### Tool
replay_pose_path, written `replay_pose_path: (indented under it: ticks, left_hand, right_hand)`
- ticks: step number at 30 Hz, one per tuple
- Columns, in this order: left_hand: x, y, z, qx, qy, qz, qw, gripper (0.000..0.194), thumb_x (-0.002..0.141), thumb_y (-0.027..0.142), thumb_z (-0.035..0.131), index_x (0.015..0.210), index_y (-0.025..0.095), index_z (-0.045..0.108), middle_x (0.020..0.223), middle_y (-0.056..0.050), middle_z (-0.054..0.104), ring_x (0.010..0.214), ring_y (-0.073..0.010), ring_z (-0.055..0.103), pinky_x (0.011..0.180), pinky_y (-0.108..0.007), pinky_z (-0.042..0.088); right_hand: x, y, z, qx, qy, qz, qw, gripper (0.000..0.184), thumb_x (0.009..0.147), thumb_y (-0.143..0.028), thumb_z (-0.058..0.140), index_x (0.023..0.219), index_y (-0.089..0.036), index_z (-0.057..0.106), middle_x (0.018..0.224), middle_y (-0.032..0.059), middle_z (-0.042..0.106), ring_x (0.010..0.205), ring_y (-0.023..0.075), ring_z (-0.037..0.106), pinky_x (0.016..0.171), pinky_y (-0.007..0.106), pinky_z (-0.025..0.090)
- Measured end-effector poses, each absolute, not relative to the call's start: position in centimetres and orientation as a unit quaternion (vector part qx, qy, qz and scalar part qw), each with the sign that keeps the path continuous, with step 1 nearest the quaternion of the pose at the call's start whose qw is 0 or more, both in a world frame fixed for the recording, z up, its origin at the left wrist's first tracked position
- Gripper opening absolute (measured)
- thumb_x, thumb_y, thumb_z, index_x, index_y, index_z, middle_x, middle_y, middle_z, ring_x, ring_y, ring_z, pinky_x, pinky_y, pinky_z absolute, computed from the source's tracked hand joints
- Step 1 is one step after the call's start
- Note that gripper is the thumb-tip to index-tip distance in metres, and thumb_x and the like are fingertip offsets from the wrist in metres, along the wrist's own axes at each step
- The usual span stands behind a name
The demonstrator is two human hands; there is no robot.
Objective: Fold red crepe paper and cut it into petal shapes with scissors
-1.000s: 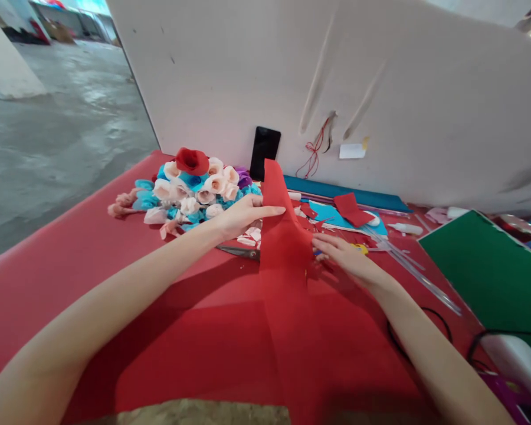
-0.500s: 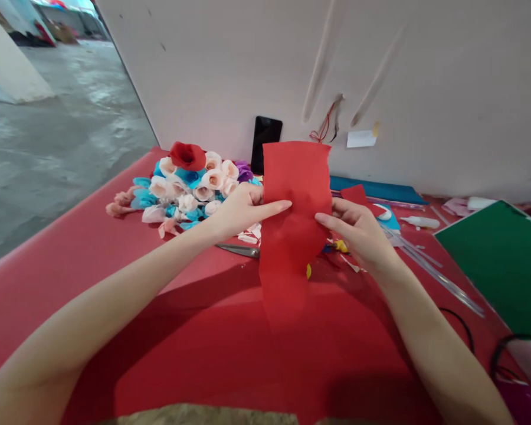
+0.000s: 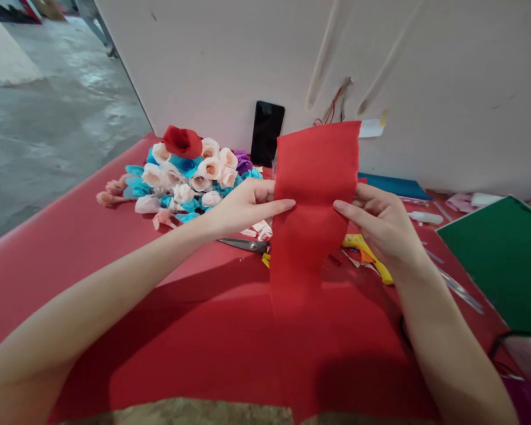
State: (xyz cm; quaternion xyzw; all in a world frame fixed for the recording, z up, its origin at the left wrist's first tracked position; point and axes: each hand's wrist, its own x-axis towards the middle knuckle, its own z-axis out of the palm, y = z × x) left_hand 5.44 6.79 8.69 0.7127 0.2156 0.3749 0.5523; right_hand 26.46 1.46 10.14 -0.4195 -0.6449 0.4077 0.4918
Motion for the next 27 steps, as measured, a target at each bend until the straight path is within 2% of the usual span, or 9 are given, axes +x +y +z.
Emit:
replay_pose_path:
  ticks: [6, 10, 16, 23, 27]
  left_hand:
    - [5.6, 6.6, 8.8, 0.715, 0.166, 0.405, 0.546, 0.012, 0.081, 0.02, 0.06, 0.084, 0.02, 0.071, 0.076, 0.003, 0.073, 0.073, -0.0136, 0.069, 0.063, -0.019, 0.055]
    - [5.7, 6.6, 8.6, 0.704, 0.17, 0.407, 0.557, 0.012, 0.08, 0.024, 0.061, 0.084, 0.024, 0.072, 0.081, 0.004, 0.073, 0.077, -0.015, 0.069, 0.068, -0.022, 0.056]
    - [5.9, 6.2, 8.4, 0.65, 0.225, 0.424, 0.589, 0.009, 0.077, 0.026, 0.064, 0.081, 0.026, 0.073, 0.083, 0.005, 0.073, 0.083, -0.0166, 0.068, 0.075, -0.026, 0.055]
    - [5.4, 5.8, 9.6, 0.708, 0.201, 0.401, 0.545, 0.019, 0.075, 0.032, 0.065, 0.089, 0.023, 0.073, 0.097, -0.001, 0.071, 0.099, -0.021, 0.063, 0.088, -0.027, 0.049]
    - [5.3, 5.8, 9.9, 0.697, 0.206, 0.381, 0.571, 0.015, 0.077, 0.027, 0.063, 0.087, 0.025, 0.073, 0.095, 0.001, 0.072, 0.095, -0.0196, 0.065, 0.08, -0.025, 0.052]
  right_hand:
    - [27.3, 1.2, 10.1, -0.418, -0.685, 0.314, 0.508, 0.019, 0.077, -0.022, 0.066, 0.092, -0.033, 0.07, 0.095, -0.0054, 0.072, 0.09, 0.0191, 0.067, 0.078, 0.031, 0.057]
    - [27.9, 1.7, 9.4, -0.425, -0.684, 0.303, 0.51, 0.014, 0.076, -0.027, 0.067, 0.088, -0.031, 0.071, 0.093, -0.0041, 0.072, 0.087, 0.0204, 0.067, 0.073, 0.033, 0.058]
    - [28.0, 1.4, 9.6, -0.455, -0.668, 0.317, 0.497, 0.012, 0.075, -0.036, 0.066, 0.086, -0.033, 0.071, 0.089, -0.0025, 0.071, 0.089, 0.0236, 0.066, 0.075, 0.039, 0.057]
    - [27.4, 0.4, 11.3, -0.417, -0.696, 0.344, 0.473, 0.014, 0.078, -0.025, 0.062, 0.084, -0.034, 0.072, 0.093, -0.0031, 0.072, 0.092, 0.021, 0.066, 0.077, 0.033, 0.056]
    - [27.6, 0.4, 11.2, -0.418, -0.707, 0.335, 0.461, 0.028, 0.08, -0.014, 0.055, 0.083, -0.036, 0.072, 0.093, -0.0055, 0.072, 0.093, 0.0181, 0.065, 0.078, 0.031, 0.055]
